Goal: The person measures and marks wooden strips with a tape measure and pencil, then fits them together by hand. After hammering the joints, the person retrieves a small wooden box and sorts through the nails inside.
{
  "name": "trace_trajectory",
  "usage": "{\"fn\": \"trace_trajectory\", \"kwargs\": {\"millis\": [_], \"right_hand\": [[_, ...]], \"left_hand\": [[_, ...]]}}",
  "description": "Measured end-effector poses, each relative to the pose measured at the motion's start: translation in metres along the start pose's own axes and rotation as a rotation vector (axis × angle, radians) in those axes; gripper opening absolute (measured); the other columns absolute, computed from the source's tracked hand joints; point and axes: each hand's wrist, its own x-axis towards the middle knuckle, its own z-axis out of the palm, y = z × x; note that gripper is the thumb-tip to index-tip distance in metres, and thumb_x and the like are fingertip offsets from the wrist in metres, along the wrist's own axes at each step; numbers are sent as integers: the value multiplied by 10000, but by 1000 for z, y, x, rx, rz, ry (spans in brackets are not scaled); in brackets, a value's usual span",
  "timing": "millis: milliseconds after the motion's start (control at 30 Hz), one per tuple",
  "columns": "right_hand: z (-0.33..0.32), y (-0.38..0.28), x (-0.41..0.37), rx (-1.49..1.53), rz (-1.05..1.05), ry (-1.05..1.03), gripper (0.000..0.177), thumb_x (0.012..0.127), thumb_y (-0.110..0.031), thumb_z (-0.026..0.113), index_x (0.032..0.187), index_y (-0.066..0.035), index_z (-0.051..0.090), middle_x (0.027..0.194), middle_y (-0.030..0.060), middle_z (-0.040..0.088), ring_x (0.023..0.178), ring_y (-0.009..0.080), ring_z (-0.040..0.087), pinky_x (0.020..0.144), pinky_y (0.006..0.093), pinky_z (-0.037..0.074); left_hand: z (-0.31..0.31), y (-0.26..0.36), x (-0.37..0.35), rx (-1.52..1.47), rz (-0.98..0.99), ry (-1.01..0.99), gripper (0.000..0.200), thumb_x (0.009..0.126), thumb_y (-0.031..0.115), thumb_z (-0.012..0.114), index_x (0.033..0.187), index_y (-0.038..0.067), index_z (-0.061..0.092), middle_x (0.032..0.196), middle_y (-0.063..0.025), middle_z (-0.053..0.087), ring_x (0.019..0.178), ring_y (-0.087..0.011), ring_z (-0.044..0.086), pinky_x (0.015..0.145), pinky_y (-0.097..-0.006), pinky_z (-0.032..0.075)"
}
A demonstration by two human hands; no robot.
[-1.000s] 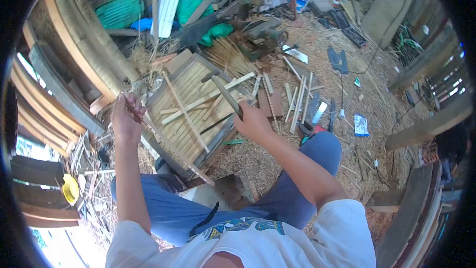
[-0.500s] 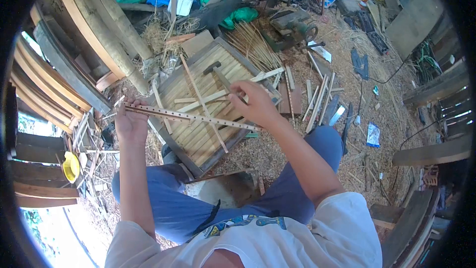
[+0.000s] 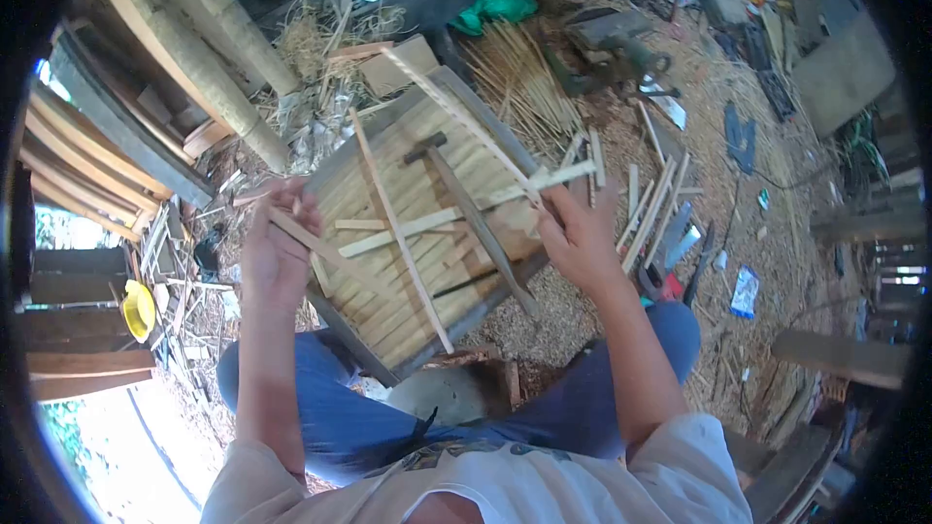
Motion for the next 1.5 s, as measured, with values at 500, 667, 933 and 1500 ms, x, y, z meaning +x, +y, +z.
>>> {"fn": "trace_trajectory", "kwargs": {"millis": [500, 667, 933, 1500], "right_hand": [[-4, -54, -27, -78, 187, 178, 396, 899, -180, 719, 1269, -54, 653, 1184, 183, 621, 1110, 398, 584, 965, 490, 446], [-21, -69, -62, -39, 325, 238, 353, 932, -142, 693, 1272, -62, 642, 1229, 177, 613, 1185, 382, 557, 1016, 478, 435], [-212, -163, -162, 175, 642, 654, 265, 953, -129, 635, 1203, -61, 689, 1109, 174, 677, 1063, 391, 634, 948, 465, 491], [-533, -194, -357, 237, 971, 882, 268, 1047, -227, 602, 1229, -55, 696, 980, 89, 734, 859, 169, 683, 795, 324, 549]], "left_hand": [[6, -23, 41, -389, -555, -356, 217, 1088, 250, 450, 1196, 68, 498, 823, -3, 398, 634, -107, 375, 510, -246, 349], [23, -17, 35, -259, -471, -245, 201, 1089, 294, 530, 1160, 107, 509, 887, -7, 455, 733, -125, 437, 655, -285, 428], [203, 67, -148, 960, 44, -365, 251, 1066, 202, 591, 1247, 31, 627, 1097, -90, 611, 990, -234, 590, 919, -369, 490], [522, 107, -341, 1045, 430, -1010, 169, 1018, 67, 619, 1151, -16, 682, 994, -111, 617, 845, -197, 643, 753, -309, 520]]}}
